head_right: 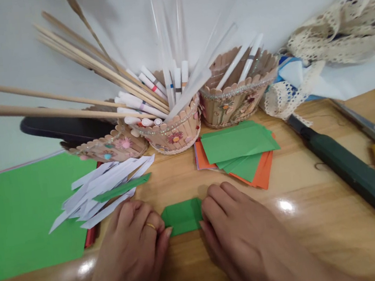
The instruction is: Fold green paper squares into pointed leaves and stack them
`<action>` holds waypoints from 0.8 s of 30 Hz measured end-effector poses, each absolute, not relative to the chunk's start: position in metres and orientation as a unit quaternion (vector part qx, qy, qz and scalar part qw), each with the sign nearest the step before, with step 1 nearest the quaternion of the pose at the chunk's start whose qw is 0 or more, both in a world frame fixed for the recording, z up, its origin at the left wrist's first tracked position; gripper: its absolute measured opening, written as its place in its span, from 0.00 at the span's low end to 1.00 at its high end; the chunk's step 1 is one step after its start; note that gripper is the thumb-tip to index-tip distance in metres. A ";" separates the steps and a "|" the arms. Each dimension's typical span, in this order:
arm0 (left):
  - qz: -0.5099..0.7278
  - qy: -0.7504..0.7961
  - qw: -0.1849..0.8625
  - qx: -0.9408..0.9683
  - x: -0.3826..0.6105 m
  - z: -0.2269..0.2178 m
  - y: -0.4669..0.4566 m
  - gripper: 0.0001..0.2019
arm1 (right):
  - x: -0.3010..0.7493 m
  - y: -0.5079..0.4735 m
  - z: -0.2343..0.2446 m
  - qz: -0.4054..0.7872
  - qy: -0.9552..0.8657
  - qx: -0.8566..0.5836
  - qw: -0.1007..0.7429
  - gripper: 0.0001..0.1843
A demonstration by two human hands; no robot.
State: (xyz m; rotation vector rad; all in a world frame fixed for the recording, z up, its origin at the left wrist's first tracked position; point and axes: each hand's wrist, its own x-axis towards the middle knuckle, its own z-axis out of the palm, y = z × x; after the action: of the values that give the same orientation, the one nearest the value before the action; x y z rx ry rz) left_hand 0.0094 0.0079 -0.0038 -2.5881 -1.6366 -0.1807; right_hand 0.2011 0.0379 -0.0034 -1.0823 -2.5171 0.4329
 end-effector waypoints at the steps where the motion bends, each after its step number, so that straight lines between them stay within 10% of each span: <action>1: -0.056 -0.536 0.035 -0.841 0.010 -0.003 0.008 0.12 | 0.202 0.038 -0.004 0.166 -0.889 -0.384 0.185 0.08; 16: -0.078 -0.554 -0.065 -0.827 0.004 -0.001 0.006 0.07 | 0.219 0.047 -0.001 0.220 -0.898 -0.342 0.166 0.12; 24: -0.133 -0.465 -0.021 -0.875 0.002 -0.009 0.006 0.10 | 0.228 0.036 0.002 -0.015 -0.971 -0.197 0.135 0.17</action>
State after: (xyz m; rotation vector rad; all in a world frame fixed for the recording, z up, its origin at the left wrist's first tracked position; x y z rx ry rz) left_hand 0.0021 0.0061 -0.0089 -2.7870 -1.4804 -0.4245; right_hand 0.2277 0.0364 0.0015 -0.5710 -2.8136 -0.0447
